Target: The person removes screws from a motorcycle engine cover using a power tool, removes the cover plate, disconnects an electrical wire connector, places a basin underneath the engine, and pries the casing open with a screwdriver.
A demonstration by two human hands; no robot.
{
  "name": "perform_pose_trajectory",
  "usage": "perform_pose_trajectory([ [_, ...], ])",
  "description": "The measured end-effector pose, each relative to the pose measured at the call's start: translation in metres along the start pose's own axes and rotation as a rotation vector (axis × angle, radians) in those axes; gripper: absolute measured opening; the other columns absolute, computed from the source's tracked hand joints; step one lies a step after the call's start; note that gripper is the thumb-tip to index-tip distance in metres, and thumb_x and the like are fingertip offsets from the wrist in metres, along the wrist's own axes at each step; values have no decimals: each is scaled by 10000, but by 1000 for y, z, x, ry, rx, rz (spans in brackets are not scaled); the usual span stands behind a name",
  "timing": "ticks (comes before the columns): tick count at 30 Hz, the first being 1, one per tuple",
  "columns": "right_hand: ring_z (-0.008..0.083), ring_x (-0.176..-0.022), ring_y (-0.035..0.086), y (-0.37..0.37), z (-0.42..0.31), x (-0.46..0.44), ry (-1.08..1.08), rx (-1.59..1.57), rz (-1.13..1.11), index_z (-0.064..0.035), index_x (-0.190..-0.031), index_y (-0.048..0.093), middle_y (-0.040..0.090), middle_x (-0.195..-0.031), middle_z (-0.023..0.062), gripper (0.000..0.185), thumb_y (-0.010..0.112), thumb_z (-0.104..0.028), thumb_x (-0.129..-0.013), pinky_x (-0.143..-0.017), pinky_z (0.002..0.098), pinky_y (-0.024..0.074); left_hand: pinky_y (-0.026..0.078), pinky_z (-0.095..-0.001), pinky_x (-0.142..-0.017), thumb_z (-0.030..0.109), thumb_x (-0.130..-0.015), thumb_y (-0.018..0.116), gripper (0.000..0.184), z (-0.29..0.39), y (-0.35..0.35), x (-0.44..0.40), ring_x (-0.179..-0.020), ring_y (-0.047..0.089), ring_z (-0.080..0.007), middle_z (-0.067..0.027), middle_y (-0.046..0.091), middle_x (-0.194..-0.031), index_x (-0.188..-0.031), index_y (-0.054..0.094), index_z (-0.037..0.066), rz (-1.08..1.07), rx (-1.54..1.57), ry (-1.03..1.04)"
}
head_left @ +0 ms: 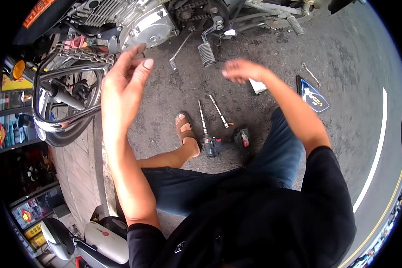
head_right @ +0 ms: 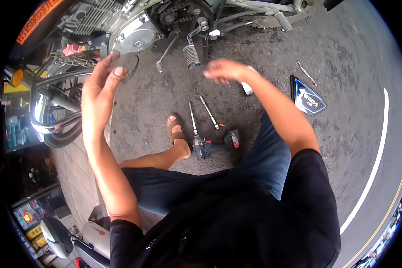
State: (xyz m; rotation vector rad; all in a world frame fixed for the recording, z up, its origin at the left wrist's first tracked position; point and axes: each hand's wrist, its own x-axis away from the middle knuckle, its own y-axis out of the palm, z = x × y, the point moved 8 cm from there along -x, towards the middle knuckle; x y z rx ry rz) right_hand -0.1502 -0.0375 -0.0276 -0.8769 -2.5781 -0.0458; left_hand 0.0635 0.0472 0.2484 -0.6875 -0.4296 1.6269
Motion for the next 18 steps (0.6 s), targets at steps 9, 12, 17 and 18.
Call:
perform_pose_trajectory([
  [9, 262, -929, 649, 55, 233, 20, 665, 760, 296, -40, -1028, 632, 673, -980, 99, 597, 645, -563, -739, -787, 364, 511, 450, -250, -786, 179, -876, 605, 390, 18, 32, 4, -853, 576, -126, -81, 637, -936, -1217, 529, 7, -152, -73, -98],
  [12, 250, -1051, 602, 52, 244, 29, 823, 832, 212, -86, -1091, 629, 630, -1115, 106, 608, 659, -571, -724, -851, 342, 493, 493, -279, -706, 133, -835, 638, 367, 24, 38, 11, -755, 617, -154, -108, 649, -851, -1161, 551, -13, -171, -86, -31],
  [17, 237, -1030, 615, 41, 256, 29, 844, 881, 173, -118, -1083, 642, 642, -1100, 75, 533, 709, -498, -714, -832, 348, 506, 458, -266, -766, 188, -868, 612, 396, 9, 43, 13, -840, 569, -118, -64, 637, -930, -1215, 531, 15, -290, -138, -76],
  [18, 236, -1025, 618, 37, 263, 25, 847, 920, 153, -121, -1065, 653, 650, -1082, 71, 510, 716, -484, -712, -822, 349, 511, 457, -264, -765, 187, -868, 612, 395, 5, 42, 12, -838, 571, -119, -64, 637, -930, -1214, 532, 14, -281, -135, -89],
])
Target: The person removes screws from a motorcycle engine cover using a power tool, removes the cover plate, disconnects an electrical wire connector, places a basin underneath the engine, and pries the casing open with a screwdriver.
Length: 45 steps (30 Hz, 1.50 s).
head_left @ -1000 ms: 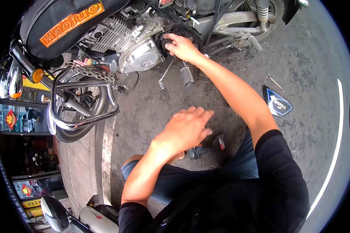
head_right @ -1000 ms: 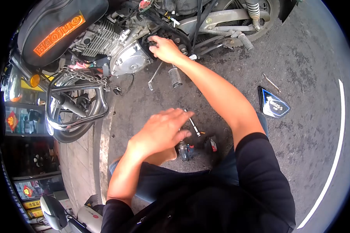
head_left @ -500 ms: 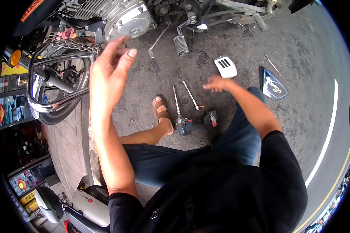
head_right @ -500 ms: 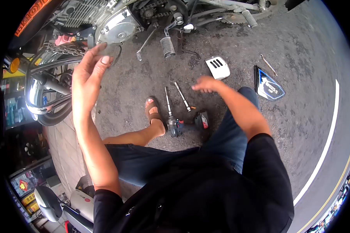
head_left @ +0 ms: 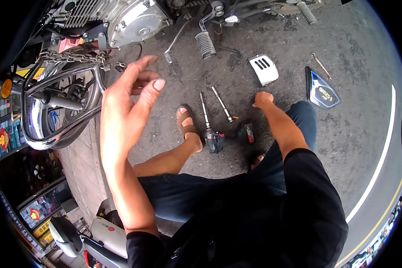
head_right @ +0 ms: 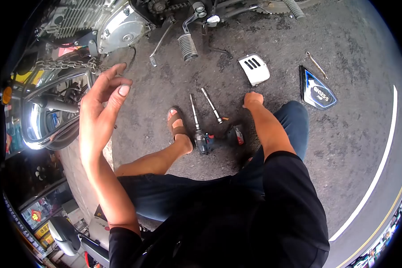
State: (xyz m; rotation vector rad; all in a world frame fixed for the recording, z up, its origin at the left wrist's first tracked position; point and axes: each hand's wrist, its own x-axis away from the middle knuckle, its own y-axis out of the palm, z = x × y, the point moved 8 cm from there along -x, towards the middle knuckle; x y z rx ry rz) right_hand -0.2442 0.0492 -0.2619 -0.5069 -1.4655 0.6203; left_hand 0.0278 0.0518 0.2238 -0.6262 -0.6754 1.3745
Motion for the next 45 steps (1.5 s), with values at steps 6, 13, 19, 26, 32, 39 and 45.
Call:
perform_pose_trajectory([
  [6, 310, -940, 634, -12, -36, 13, -265, -118, 231, -101, -969, 659, 655, -1002, 149, 280, 534, -296, -811, -798, 394, 521, 461, -256, -759, 169, -874, 603, 377, 6, -6, 3, -849, 587, -122, -74, 641, -925, -1210, 534, 15, 24, 3, 16],
  [13, 326, -1012, 591, 13, -209, 102, -724, -345, 140, -165, -1133, 568, 572, -1157, 163, 315, 504, -239, -834, -848, 432, 485, 496, -295, -689, 103, -837, 616, 313, 32, -14, -5, -744, 642, -190, -123, 652, -820, -1132, 564, 11, 160, 30, 149],
  [19, 300, -1091, 568, 52, -233, 76, -480, -375, -34, -137, -1139, 581, 586, -1166, 132, 296, 487, -183, -862, -854, 403, 489, 495, -339, -728, 86, -796, 633, 369, 41, 15, 10, -808, 651, -256, -154, 653, -876, -1151, 557, 20, 29, -100, 156],
  [26, 293, -929, 572, 26, -220, 75, -465, -806, 410, -190, -893, 616, 597, -933, 71, 178, 619, -140, -722, -775, 411, 489, 484, -359, -793, 107, -730, 689, 468, 52, 26, 25, -897, 626, -290, -146, 639, -956, -1168, 550, 19, -130, -240, 228],
  [32, 316, -955, 554, -76, -196, 106, -887, -875, 626, -125, -949, 586, 586, -948, 91, 223, 608, -118, -726, -789, 419, 473, 486, -393, -764, 136, -741, 674, 449, 53, 27, 18, -902, 601, -355, -160, 626, -954, -1159, 549, 28, -200, -220, 236],
  [39, 194, -791, 597, -215, -94, 203, -1055, -1166, 515, -27, -958, 537, 592, -850, 107, 154, 524, -75, -813, -723, 323, 468, 484, -407, -740, 183, -775, 666, 414, 47, 19, 1, -863, 617, -339, -145, 642, -937, -1154, 561, 52, -43, -219, 324],
  [45, 121, -704, 544, -345, -60, 229, -917, -1134, 997, -18, -1125, 563, 602, -781, 65, 268, 541, -147, -891, -667, 273, 448, 493, -364, -735, 211, -810, 638, 360, 20, 21, -26, -822, 653, -291, -135, 669, -859, -1128, 583, 52, -19, -150, 133],
])
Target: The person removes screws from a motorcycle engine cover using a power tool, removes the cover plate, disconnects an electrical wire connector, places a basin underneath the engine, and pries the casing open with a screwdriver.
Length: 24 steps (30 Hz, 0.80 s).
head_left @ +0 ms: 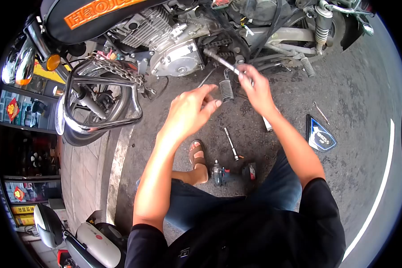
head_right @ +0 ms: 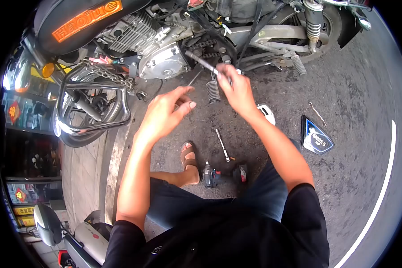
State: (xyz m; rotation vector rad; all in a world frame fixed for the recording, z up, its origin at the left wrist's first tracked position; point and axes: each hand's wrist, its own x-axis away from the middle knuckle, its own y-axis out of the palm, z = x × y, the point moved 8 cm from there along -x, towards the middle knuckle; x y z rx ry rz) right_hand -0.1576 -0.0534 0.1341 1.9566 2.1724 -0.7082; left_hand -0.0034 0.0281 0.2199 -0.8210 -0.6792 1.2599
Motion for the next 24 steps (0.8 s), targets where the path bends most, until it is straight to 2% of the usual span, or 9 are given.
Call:
perform_pose_trajectory([
  [3, 149, -720, 592, 2, -15, -36, 4, 97, 67, -20, -1111, 576, 645, -840, 119, 268, 544, -171, -893, -673, 284, 463, 494, -360, -731, 250, -819, 626, 367, -10, 3, -6, -818, 655, -280, -134, 674, -863, -1130, 582, 59, 48, -57, -16],
  [5, 320, -818, 651, 7, -9, -46, 12, 123, 158, -34, -1073, 597, 657, -885, 183, 251, 551, -178, -873, -706, 353, 492, 493, -369, -734, 277, -815, 630, 385, -8, 2, -8, -808, 654, -279, -138, 674, -881, -1135, 583, 66, 60, -59, 13],
  [11, 334, -820, 651, 32, -13, -42, -23, 154, 295, -12, -1055, 601, 651, -868, 209, 246, 577, -149, -852, -710, 393, 501, 491, -374, -740, 261, -812, 630, 385, 4, -6, 0, -815, 652, -284, -139, 671, -875, -1136, 582, 59, 48, 2, 32],
  [14, 254, -770, 660, 41, -12, -45, 49, 169, 259, -12, -1085, 595, 659, -855, 186, 269, 556, -181, -879, -697, 329, 497, 489, -376, -742, 247, -810, 631, 382, 4, -6, 2, -816, 649, -290, -138, 669, -866, -1134, 582, 52, 35, -6, 63],
  [17, 165, -757, 629, 28, -15, -64, -49, 178, 180, 10, -1061, 607, 665, -841, 142, 279, 571, -193, -873, -691, 315, 486, 485, -387, -751, 233, -811, 627, 375, 5, -7, 6, -836, 641, -302, -136, 664, -875, -1134, 579, 47, 29, -21, 71],
  [19, 211, -721, 651, 15, -15, -86, -61, 183, -17, 1, -1028, 625, 666, -825, 168, 276, 568, -208, -856, -677, 320, 490, 482, -400, -758, 235, -814, 623, 377, 7, -5, 11, -856, 634, -306, -134, 661, -888, -1136, 576, 46, 39, -55, 102],
  [21, 132, -732, 597, 3, -5, -108, -71, 150, -176, 15, -1057, 617, 673, -832, 94, 293, 548, -205, -875, -689, 284, 468, 481, -404, -759, 238, -815, 621, 380, 6, -4, 15, -863, 631, -307, -135, 659, -896, -1140, 573, 48, 40, -61, 116],
  [23, 55, -620, 451, -2, 1, -119, 109, -4, -284, -6, -1066, 631, 539, -684, -36, 292, 522, -220, -901, -558, 231, 377, 479, -409, -760, 241, -816, 620, 384, 6, -5, 15, -869, 628, -308, -135, 658, -903, -1144, 571, 49, 45, -83, 137],
  [24, 46, -597, 418, -5, 1, -121, 173, -25, -296, -22, -1069, 636, 505, -659, -44, 288, 529, -227, -898, -535, 222, 341, 480, -407, -756, 244, -817, 618, 388, 4, -4, 15, -858, 630, -310, -133, 660, -893, -1148, 568, 49, 56, -84, 143],
])
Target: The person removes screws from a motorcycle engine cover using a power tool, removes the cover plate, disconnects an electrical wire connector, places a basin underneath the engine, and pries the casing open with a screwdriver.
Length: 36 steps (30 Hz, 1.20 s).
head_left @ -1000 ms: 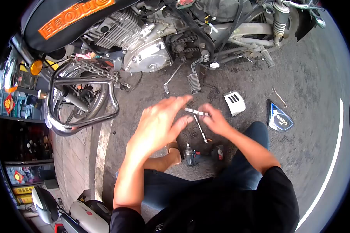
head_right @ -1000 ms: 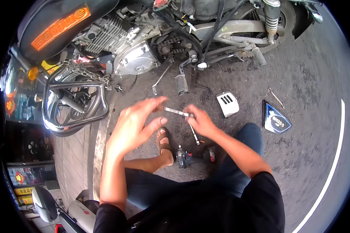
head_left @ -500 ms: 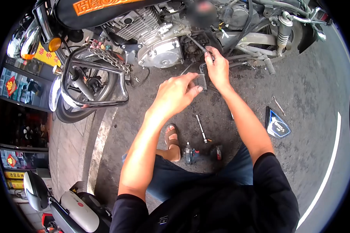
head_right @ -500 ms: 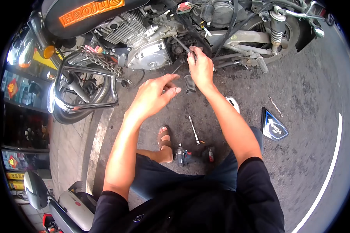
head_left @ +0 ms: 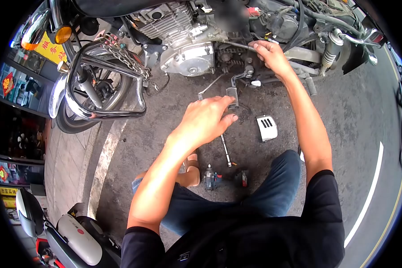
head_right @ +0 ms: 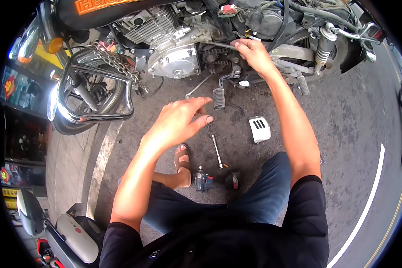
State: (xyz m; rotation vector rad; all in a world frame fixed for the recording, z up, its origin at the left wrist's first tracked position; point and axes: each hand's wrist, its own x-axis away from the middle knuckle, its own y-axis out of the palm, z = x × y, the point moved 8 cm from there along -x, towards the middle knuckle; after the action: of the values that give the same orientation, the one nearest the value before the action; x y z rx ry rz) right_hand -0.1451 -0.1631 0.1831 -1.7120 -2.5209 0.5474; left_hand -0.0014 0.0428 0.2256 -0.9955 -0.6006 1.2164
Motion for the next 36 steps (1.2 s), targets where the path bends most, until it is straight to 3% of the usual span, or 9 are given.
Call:
perform_pose_trajectory([
  [4, 39, -549, 356, 1, 17, 4, 113, -112, 30, -44, -1054, 650, 452, -623, -60, 276, 553, -239, -885, -489, 212, 276, 484, -397, -736, 254, -818, 620, 405, -9, 0, -7, -814, 639, -306, -125, 667, -856, -1161, 558, 47, -23, 47, -58],
  [9, 36, -568, 375, 0, 5, -4, -90, 75, -9, -55, -1053, 651, 436, -616, -68, 277, 555, -259, -892, -501, 212, 305, 495, -355, -686, 260, -837, 618, 440, -42, 12, -31, -754, 653, -235, -109, 671, -832, -1214, 525, 53, 50, 126, -156],
  [11, 45, -581, 392, -1, -2, -6, -192, 147, -26, -45, -1079, 638, 442, -634, -70, 291, 550, -256, -899, -517, 215, 336, 493, -306, -650, 269, -865, 600, 504, -64, 31, -55, -713, 636, -170, -75, 662, -833, -1289, 449, 42, 29, 755, -295],
  [13, 152, -843, 592, -5, -10, -7, -241, 226, -42, 4, -1054, 633, 662, -909, 86, 278, 549, -202, -886, -792, 300, 459, 495, -266, -603, 230, -877, 583, 642, -80, 40, -83, -669, 610, -142, -81, 643, -830, -1386, 261, 6, 78, 1060, -418],
  [14, 180, -928, 603, -6, -11, -7, -201, 216, -68, 6, -1052, 633, 663, -976, 126, 275, 545, -195, -886, -840, 311, 451, 491, -259, -567, 211, -878, 576, 680, -90, 44, -97, -640, 605, -140, -88, 640, -822, -1404, 196, 10, 128, 1054, -435],
  [19, 169, -897, 600, -5, 1, -7, -168, 181, -33, 2, -1053, 632, 660, -945, 116, 273, 559, -195, -878, -818, 310, 456, 457, -243, -440, 145, -867, 567, 813, -110, 59, -144, -531, 575, -137, -95, 638, -795, -1430, -2, 10, 378, 1014, -420],
  [23, 140, -875, 597, 0, 2, -1, -169, 182, -11, -8, -1056, 629, 662, -929, 99, 246, 568, -161, -874, -788, 297, 461, 439, -238, -423, 99, -851, 547, 815, -107, 66, -149, -521, 559, -120, -87, 643, -784, -1423, -22, -15, 455, 940, -503],
  [30, 138, -850, 603, 3, 3, 4, -129, 149, 11, -6, -1069, 618, 666, -915, 93, 247, 559, -149, -877, -775, 296, 464, 437, -235, -413, 24, -820, 472, 783, -113, 79, -161, -495, 525, -107, -78, 616, -759, -1441, -5, 42, 652, 1410, -350],
  [36, 140, -837, 613, 5, 4, 11, -154, 189, 37, -14, -1086, 610, 664, -891, 108, 254, 561, -150, -877, -771, 294, 464, 421, -235, -396, -17, -787, 460, 750, -115, 79, -149, -468, 509, -95, -49, 586, -687, -1441, 101, 68, 649, 1101, -368],
])
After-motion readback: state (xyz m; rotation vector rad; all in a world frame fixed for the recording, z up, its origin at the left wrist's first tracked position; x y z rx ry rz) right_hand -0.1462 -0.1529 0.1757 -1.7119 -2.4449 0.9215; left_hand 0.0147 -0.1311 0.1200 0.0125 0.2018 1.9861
